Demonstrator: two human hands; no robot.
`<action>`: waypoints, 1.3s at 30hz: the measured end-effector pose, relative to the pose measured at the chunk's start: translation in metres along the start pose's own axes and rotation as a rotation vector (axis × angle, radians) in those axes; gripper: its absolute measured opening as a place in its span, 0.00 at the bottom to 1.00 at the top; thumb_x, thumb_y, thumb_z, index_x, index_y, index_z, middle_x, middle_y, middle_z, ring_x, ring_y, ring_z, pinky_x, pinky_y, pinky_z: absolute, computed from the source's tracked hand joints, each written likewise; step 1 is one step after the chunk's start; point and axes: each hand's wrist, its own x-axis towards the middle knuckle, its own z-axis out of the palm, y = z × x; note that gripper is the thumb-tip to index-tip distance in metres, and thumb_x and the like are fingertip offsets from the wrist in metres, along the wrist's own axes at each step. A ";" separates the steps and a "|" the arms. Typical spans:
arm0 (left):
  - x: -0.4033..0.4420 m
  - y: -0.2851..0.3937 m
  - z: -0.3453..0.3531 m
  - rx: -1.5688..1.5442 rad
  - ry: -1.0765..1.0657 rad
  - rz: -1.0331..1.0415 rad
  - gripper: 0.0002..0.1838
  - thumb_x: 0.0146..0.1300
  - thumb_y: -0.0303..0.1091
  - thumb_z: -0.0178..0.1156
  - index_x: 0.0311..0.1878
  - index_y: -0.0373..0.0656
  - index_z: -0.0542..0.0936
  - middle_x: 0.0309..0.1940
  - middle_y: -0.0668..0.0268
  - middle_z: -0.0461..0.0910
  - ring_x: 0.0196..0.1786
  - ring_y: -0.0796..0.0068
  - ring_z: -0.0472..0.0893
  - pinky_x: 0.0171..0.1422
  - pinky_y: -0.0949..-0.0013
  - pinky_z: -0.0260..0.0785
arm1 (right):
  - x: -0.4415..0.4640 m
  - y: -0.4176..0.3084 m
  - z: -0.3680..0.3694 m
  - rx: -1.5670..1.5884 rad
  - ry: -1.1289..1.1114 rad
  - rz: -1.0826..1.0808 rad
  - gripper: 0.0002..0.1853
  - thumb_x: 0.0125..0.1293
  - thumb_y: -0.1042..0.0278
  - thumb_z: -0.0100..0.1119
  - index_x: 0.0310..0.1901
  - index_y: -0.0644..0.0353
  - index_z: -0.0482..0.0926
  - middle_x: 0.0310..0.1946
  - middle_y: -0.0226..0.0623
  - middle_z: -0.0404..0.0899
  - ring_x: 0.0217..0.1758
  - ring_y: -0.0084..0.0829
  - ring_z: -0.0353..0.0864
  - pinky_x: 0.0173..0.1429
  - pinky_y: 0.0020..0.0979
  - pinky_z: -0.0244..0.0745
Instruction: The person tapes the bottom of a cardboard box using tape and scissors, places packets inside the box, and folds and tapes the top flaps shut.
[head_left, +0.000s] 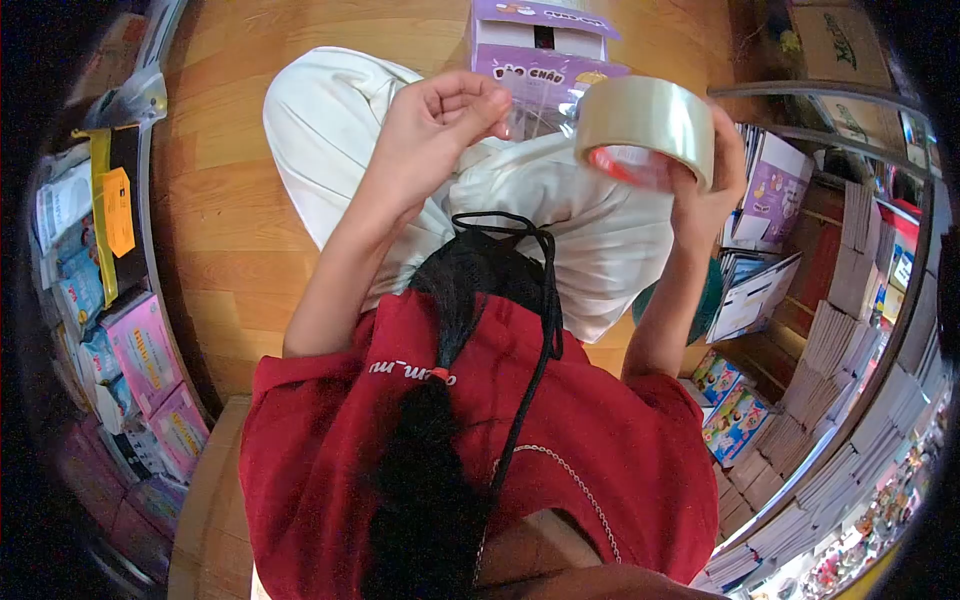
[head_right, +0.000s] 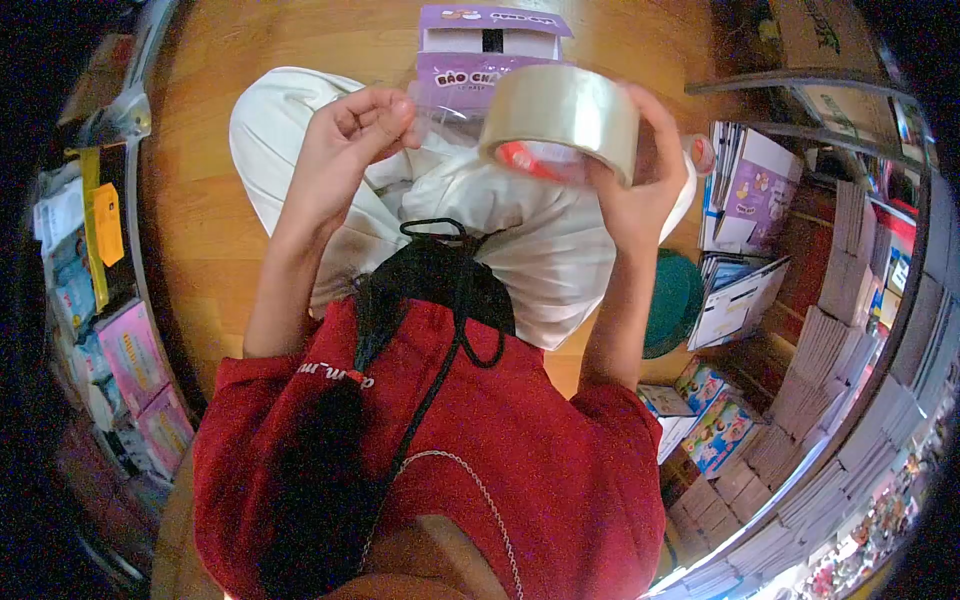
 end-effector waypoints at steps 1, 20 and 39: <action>-0.001 0.001 -0.005 0.003 0.001 0.013 0.11 0.61 0.37 0.59 0.40 0.38 0.77 0.30 0.70 0.78 0.34 0.82 0.77 0.43 0.78 0.69 | -0.003 -0.004 0.001 0.254 -0.053 0.163 0.24 0.48 0.73 0.60 0.51 0.64 0.70 0.43 0.34 0.75 0.46 0.28 0.74 0.55 0.29 0.66; 0.012 0.004 -0.064 -0.130 0.203 0.175 0.10 0.62 0.32 0.58 0.38 0.34 0.77 0.27 0.69 0.77 0.32 0.83 0.76 0.38 0.79 0.67 | 0.091 -0.083 0.013 -0.429 -0.494 -0.047 0.23 0.36 0.75 0.65 0.39 0.65 0.72 0.32 0.33 0.73 0.38 0.25 0.74 0.47 0.25 0.68; 0.136 -0.118 -0.044 -0.140 0.626 -0.091 0.15 0.64 0.40 0.53 0.40 0.34 0.75 0.32 0.62 0.78 0.35 0.70 0.76 0.44 0.67 0.68 | 0.177 -0.067 0.155 -0.946 -0.895 -0.252 0.26 0.47 0.58 0.70 0.46 0.64 0.77 0.36 0.45 0.81 0.39 0.35 0.82 0.46 0.30 0.74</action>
